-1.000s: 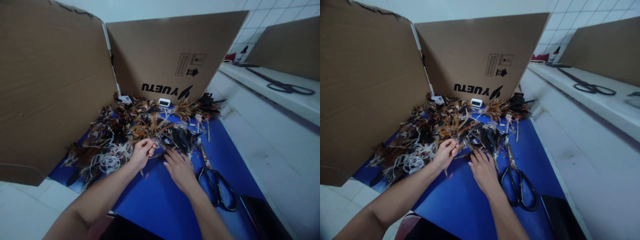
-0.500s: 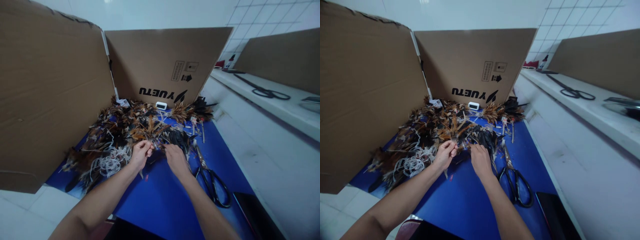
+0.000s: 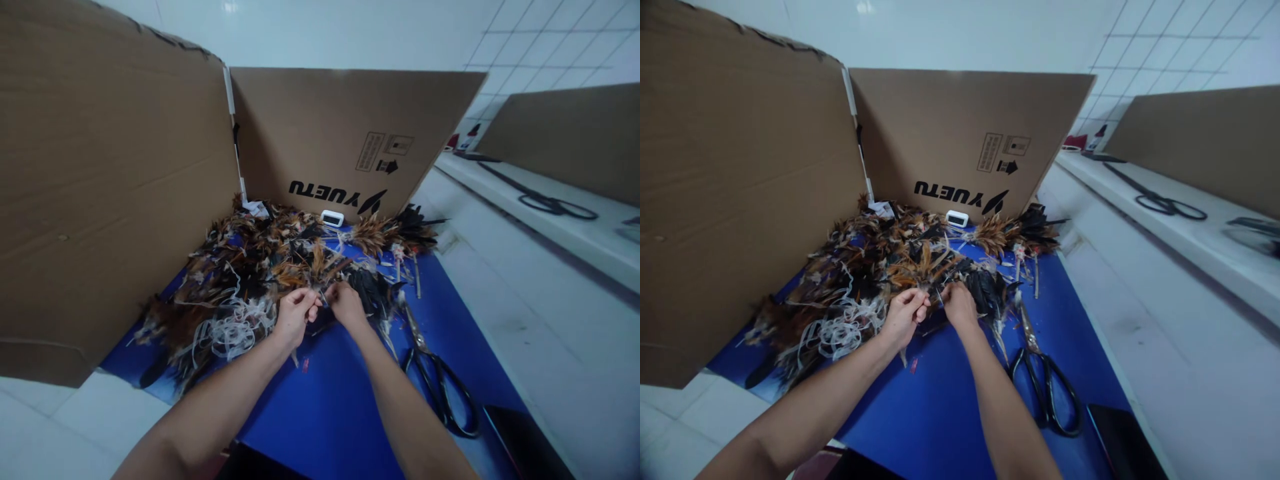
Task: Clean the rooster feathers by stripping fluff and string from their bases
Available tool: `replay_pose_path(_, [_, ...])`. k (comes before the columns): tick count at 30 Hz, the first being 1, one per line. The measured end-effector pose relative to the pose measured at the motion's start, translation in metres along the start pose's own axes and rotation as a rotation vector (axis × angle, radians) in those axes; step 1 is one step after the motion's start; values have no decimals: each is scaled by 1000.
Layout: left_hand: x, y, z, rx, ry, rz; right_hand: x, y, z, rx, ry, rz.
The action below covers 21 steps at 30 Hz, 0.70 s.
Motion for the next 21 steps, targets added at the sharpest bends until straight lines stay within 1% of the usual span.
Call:
replay_pose_path(4, [0,-1,0,-8,-6,-3,-11,-1,5,29,148,34])
replay_pose_path(7, [1,-2,-1,-10,-10,-10,-23,-8,6,60,288,57])
replay_pose_path(11, [1,-2,-4,-4,-4,-29,-40,-28,5,107,483,79])
replay_pose_path(14, [2,-3,-5,-16,19,-36,-50,-45,4,139,582,88])
replay_pose_path(21, [4,-7,-10,-48,82,-76,-61,-72,5,213,729,121])
Point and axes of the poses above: each hand's wrist, its own y-axis towards the middle knuckle, its own x-axis out of the palm, z = x × y, the point moved 1 cm from there along y, towards the middle knuckle, and after that the axes turned 14 degrees about y, right-handed, at the moved point
